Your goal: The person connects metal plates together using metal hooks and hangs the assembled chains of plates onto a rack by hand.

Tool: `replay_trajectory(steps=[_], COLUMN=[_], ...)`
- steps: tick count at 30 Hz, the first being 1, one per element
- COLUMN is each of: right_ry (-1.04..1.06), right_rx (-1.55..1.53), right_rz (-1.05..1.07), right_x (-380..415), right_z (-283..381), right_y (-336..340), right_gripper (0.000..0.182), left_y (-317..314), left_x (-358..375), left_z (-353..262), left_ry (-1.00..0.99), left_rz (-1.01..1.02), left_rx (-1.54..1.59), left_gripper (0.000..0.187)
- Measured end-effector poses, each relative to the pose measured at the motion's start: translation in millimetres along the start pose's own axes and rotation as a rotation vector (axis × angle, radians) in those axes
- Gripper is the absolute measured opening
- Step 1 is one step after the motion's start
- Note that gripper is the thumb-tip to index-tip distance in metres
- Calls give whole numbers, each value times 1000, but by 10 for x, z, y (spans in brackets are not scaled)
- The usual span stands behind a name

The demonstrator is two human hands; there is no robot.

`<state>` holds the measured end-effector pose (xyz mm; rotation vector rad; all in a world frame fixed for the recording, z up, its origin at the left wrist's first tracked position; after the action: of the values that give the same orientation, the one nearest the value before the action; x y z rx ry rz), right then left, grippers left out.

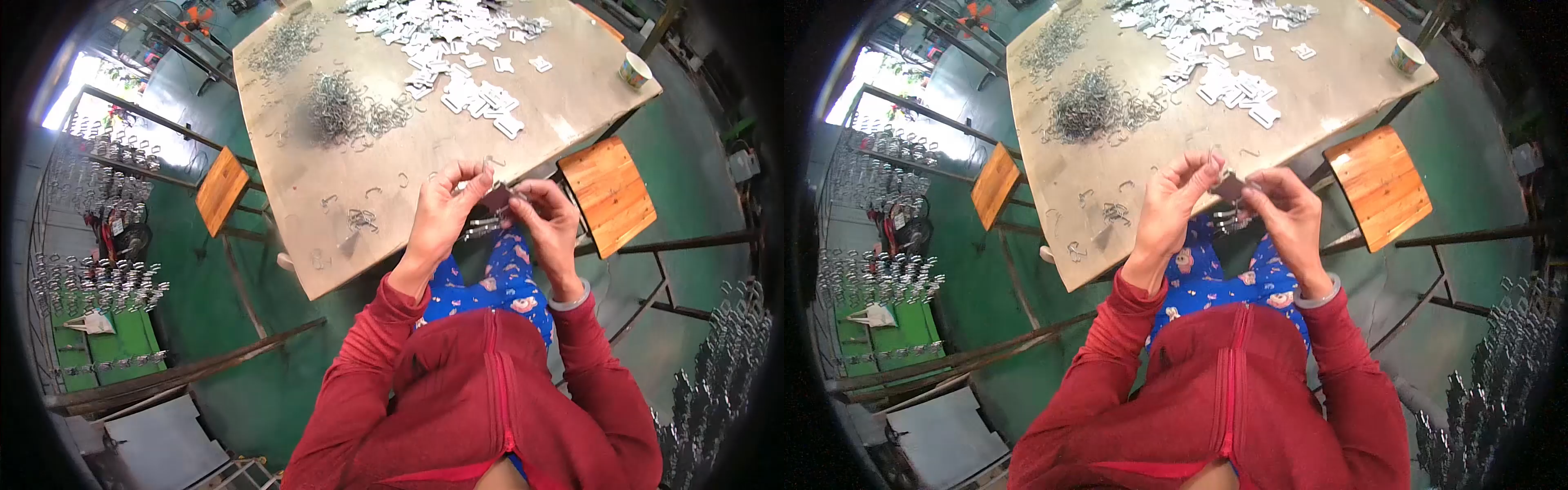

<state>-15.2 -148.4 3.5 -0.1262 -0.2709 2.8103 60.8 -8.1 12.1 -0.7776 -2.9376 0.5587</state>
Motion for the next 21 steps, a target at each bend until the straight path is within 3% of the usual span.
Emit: replay_trajectory(steps=[3,4,7,13,16,19,21], right_ry=[31,62,144,-30,-95,-191,261], right_rx=[68,101,152,67,308,719,1251], right_rz=[-29,-34,-22,7,-113,-80,-127], right_x=[-23,-23,-55,-301,-775,-1394,-1692], right_z=[-18,-14,-21,108,-25,-479,-914], right_y=[-1,-17,-13,326,633,788,853], right_gripper=[14,14,15,26,27,37,40], left_y=[-114,-134,-174,-204,-203,-233,-275], left_x=[39,47,26,52,89,94,140], left_z=[33,61,122,94,161,221,211], left_ry=[-187,-273,-390,-519,-513,-531,-487], left_rz=[-105,-147,-143,-210,-174,-116,-130], left_rx=[-38,-185,-128,-273,-275,-256,-280], left_gripper=[14,13,13,7,8,12,14])
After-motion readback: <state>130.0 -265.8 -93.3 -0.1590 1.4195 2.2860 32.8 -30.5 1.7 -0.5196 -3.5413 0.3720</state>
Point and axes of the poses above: each hand's wrist, its own x-axis away from the middle knuckle, its own y-axis out of the back of the hand, z = x × y, the point moved 2 cm from there along -x, towards the middle knuckle, and after that the axes turned 5 degrees about -y, right-handed, at the moved point
